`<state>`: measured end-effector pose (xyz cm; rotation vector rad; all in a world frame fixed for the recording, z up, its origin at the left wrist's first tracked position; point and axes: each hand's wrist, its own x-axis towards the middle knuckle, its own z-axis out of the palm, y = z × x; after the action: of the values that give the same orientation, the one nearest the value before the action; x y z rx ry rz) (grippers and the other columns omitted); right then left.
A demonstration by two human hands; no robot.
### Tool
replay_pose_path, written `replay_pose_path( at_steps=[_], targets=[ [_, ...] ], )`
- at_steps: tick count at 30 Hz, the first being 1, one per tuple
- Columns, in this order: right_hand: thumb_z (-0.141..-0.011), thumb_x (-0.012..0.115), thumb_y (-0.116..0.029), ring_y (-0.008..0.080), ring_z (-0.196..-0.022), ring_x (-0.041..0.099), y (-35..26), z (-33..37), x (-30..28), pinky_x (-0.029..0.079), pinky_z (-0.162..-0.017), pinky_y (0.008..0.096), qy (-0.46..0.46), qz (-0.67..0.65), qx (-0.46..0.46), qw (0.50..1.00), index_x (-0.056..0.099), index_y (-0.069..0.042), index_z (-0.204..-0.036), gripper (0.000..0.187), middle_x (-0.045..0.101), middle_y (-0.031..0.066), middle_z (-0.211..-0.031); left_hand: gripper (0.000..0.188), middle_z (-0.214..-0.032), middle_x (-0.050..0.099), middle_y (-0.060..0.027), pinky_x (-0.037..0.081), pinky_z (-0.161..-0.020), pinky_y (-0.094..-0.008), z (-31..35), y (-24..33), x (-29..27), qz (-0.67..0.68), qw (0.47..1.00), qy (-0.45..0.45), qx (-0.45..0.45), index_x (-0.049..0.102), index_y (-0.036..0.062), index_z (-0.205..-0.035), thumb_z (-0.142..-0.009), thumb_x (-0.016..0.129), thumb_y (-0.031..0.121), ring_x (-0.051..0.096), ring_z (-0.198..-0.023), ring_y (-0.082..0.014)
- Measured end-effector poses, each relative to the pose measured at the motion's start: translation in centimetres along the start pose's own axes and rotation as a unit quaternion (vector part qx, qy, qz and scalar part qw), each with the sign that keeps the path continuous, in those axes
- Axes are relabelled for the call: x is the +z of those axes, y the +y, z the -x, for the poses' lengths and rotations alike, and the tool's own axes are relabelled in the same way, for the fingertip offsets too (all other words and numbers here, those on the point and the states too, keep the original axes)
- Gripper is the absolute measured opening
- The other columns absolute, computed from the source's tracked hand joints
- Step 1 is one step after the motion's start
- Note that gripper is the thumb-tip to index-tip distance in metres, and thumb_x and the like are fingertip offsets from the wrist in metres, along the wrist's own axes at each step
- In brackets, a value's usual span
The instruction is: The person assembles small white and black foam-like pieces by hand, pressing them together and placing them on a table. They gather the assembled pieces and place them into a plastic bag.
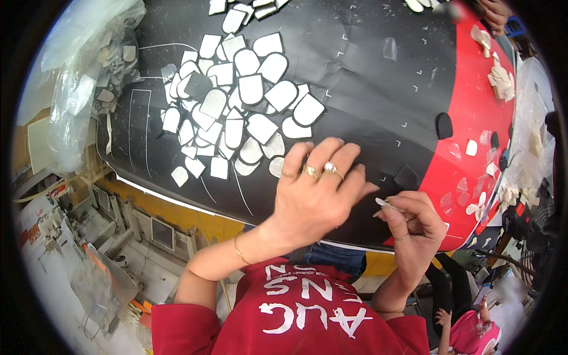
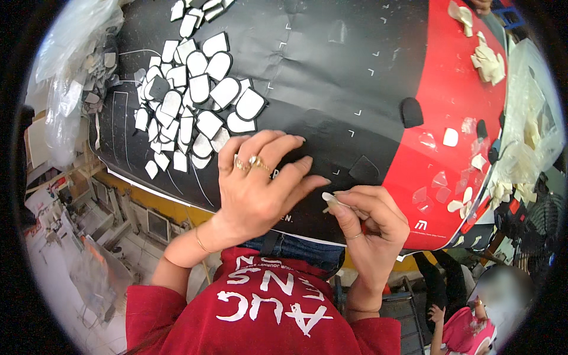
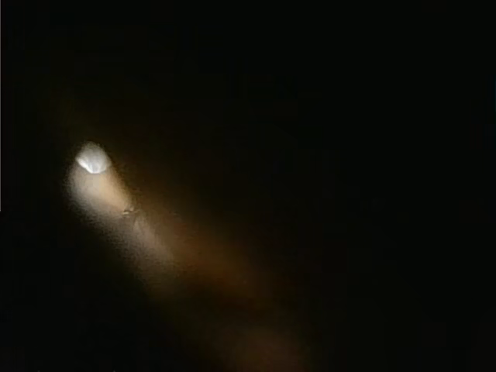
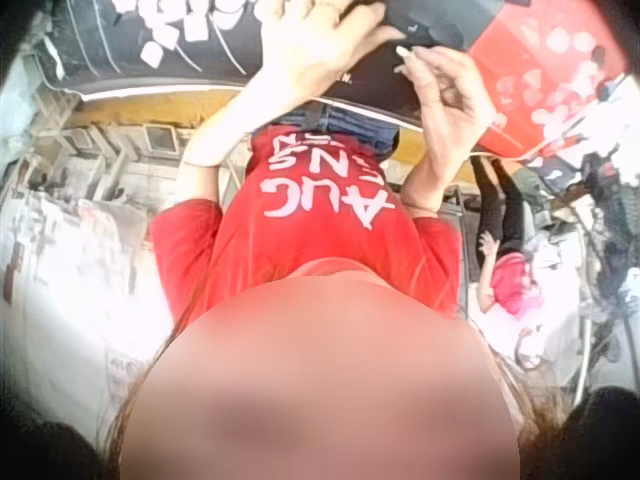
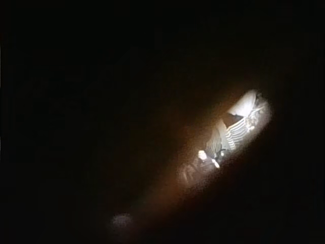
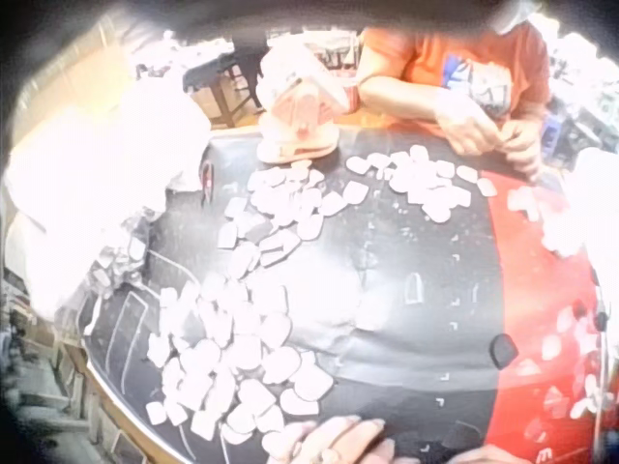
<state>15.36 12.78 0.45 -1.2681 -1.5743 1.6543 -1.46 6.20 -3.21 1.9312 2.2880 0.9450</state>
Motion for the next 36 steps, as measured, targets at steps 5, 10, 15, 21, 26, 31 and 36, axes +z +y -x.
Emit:
replay_pose_path(
  at_steps=[5,10,15,21,26,31,36],
  targets=[
    [-0.084,0.073,0.007,0.0156,-0.078,0.070,-0.7,-1.4,0.4,0.055,-0.067,0.0236,0.015,0.017,0.021,1.000,0.070,0.007,-0.098,0.014,0.067,0.0127,-0.093,0.022,-0.112,0.067,0.0010,0.032,-0.098,-0.0384,1.7,1.6,-0.2,-0.025,0.997,0.025,-0.062,0.073,0.0160,-0.096,-0.079,0.077,0.030,0.061,-0.097,-0.0153],
    [-0.083,0.076,0.003,0.0133,-0.073,0.069,-1.4,-2.9,0.3,0.053,-0.063,0.0240,-0.029,0.104,0.018,0.994,0.071,0.004,-0.096,0.014,0.069,0.0096,-0.084,0.022,-0.112,0.069,0.0030,0.029,-0.102,-0.0388,3.4,1.2,-1.2,-0.038,0.998,-0.029,-0.042,0.075,0.0180,-0.101,-0.082,0.074,0.029,0.060,-0.096,-0.0126],
    [-0.083,0.075,0.001,0.0140,-0.066,0.065,-1.7,-3.7,1.0,0.051,-0.060,0.0261,-0.081,0.171,0.004,0.982,0.071,0.002,-0.094,0.012,0.069,0.0089,-0.081,0.023,-0.110,0.070,0.0045,0.028,-0.103,-0.0388,3.6,1.1,-0.9,-0.041,0.998,-0.031,-0.032,0.076,0.0170,-0.102,-0.082,0.073,0.028,0.060,-0.095,-0.0111],
    [-0.084,0.074,0.000,0.0161,-0.064,0.064,-2.0,-4.0,1.7,0.050,-0.059,0.0259,-0.088,0.221,-0.022,0.971,0.070,0.001,-0.092,0.010,0.068,0.0084,-0.080,0.021,-0.109,0.070,0.0054,0.026,-0.105,-0.0394,3.6,1.0,-0.8,-0.044,0.998,-0.022,-0.032,0.076,0.0170,-0.099,-0.081,0.073,0.027,0.060,-0.094,-0.0103],
    [-0.085,0.073,-0.001,0.0165,-0.063,0.064,-2.2,-4.2,1.6,0.050,-0.057,0.0266,-0.099,0.235,-0.004,0.967,0.070,0.000,-0.092,0.008,0.068,0.0082,-0.080,0.020,-0.109,0.069,0.0059,0.025,-0.106,-0.0407,3.7,1.0,-0.8,-0.041,0.998,-0.024,-0.032,0.076,0.0171,-0.099,-0.081,0.072,0.027,0.061,-0.094,-0.0102],
    [-0.085,0.073,-0.001,0.0175,-0.062,0.064,-2.1,-4.2,1.8,0.050,-0.056,0.0270,-0.091,0.233,0.006,0.968,0.069,-0.001,-0.092,0.007,0.067,0.0082,-0.080,0.020,-0.110,0.069,0.0062,0.024,-0.106,-0.0411,3.6,1.0,-0.8,-0.039,0.998,-0.027,-0.034,0.076,0.0170,-0.099,-0.081,0.072,0.027,0.060,-0.095,-0.0102],
    [-0.086,0.073,-0.001,0.0191,-0.063,0.064,-2.3,-4.2,1.8,0.050,-0.056,0.0286,-0.101,0.266,-0.008,0.959,0.069,-0.001,-0.093,0.008,0.066,0.0089,-0.080,0.021,-0.110,0.069,0.0066,0.023,-0.106,-0.0413,3.6,1.0,-0.8,-0.043,0.998,-0.026,-0.038,0.076,0.0173,-0.098,-0.081,0.073,0.027,0.060,-0.096,-0.0103]
  ],
)
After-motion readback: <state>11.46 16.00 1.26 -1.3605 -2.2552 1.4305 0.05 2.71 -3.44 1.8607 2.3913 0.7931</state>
